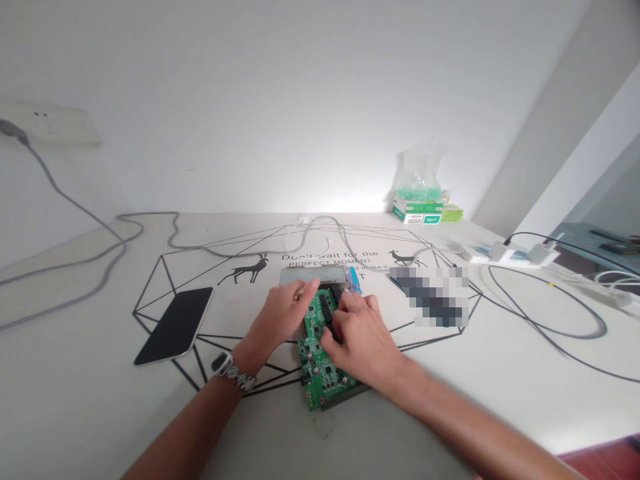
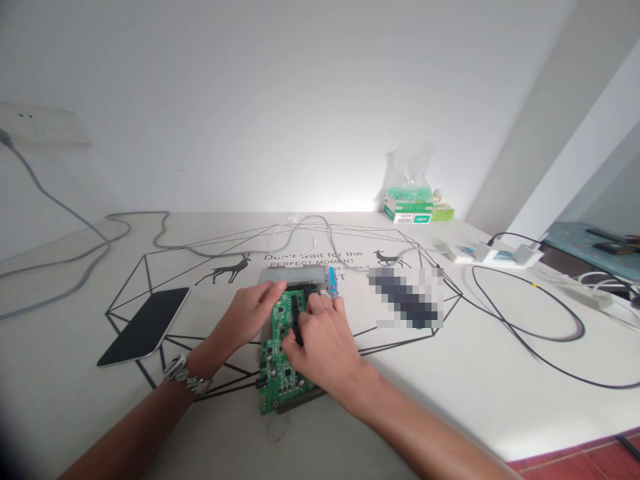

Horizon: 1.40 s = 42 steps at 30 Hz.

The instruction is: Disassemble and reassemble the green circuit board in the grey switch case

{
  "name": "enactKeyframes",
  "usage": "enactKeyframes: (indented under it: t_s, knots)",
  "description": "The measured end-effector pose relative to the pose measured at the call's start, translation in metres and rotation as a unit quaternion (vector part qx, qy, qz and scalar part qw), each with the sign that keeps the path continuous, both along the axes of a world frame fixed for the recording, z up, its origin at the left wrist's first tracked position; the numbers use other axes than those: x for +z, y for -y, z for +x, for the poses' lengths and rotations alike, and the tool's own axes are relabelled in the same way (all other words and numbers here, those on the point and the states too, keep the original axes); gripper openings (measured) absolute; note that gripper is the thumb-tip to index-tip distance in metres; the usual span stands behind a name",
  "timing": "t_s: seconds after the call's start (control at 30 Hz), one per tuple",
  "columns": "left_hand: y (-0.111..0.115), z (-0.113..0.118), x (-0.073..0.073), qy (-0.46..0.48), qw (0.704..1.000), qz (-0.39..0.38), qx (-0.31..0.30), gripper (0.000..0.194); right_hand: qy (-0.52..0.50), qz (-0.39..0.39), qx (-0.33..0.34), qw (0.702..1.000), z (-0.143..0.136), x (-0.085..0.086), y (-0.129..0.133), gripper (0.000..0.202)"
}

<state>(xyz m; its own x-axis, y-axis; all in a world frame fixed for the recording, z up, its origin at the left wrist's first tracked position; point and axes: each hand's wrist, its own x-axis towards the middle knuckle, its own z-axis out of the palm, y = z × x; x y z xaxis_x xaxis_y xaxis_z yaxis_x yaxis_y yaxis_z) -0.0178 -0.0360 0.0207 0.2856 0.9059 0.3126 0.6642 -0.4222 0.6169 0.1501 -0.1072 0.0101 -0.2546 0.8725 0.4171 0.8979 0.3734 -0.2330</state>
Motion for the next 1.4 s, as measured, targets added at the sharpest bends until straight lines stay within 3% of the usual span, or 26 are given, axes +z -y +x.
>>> enactKeyframes:
  t_s: [0.17, 0.33, 0.53, 0.6, 0.7, 0.8, 0.93, 1.07, 1.27, 1.4]
  knots:
    - [0.003, -0.001, 0.006, 0.101, 0.994, -0.033, -0.01, 0.047, -0.078, 0.046, 0.014, 0.996, 0.003, 0.003, -0.003, 0.027]
    - [0.014, 0.003, 0.015, 0.243, 0.946, -0.094, -0.194, 0.052, -0.211, 0.085, 0.059, 0.972, 0.014, 0.007, -0.01, 0.018]
    - [0.02, 0.008, 0.013, 0.266, 0.877, -0.221, -0.333, 0.062, -0.218, 0.16, 0.148, 0.951, 0.028, -0.007, -0.028, 0.011]
    - [0.019, 0.007, 0.009, 0.261, 0.862, -0.265, -0.343, 0.067, -0.216, 0.185, 0.164, 0.945, 0.031, -0.014, -0.036, 0.008]
    - [0.016, 0.005, 0.002, 0.229, 0.869, -0.29, -0.329, 0.078, -0.189, 0.21, 0.203, 0.938, 0.034, -0.02, -0.044, 0.004]
    - [0.011, 0.002, -0.006, 0.219, 0.9, -0.234, -0.295, 0.098, -0.156, 0.204, 0.231, 0.938, 0.035, -0.019, -0.046, 0.007]
    - [0.001, -0.005, -0.014, 0.19, 0.948, -0.075, -0.244, 0.122, -0.136, 0.139, 0.264, 0.945, 0.037, -0.014, -0.04, 0.017]
    - [-0.006, -0.011, -0.015, 0.127, 0.968, 0.039, -0.212, 0.12, -0.15, 0.091, 0.268, 0.947, 0.036, -0.011, -0.03, 0.025]
    - [-0.008, -0.01, -0.01, 0.081, 0.972, 0.102, -0.197, 0.117, -0.209, 0.057, 0.262, 0.941, 0.029, -0.004, -0.016, 0.035]
    - [-0.006, -0.009, -0.006, 0.067, 0.972, 0.125, -0.188, 0.108, -0.295, -0.001, 0.231, 0.927, 0.03, 0.001, -0.012, 0.023]
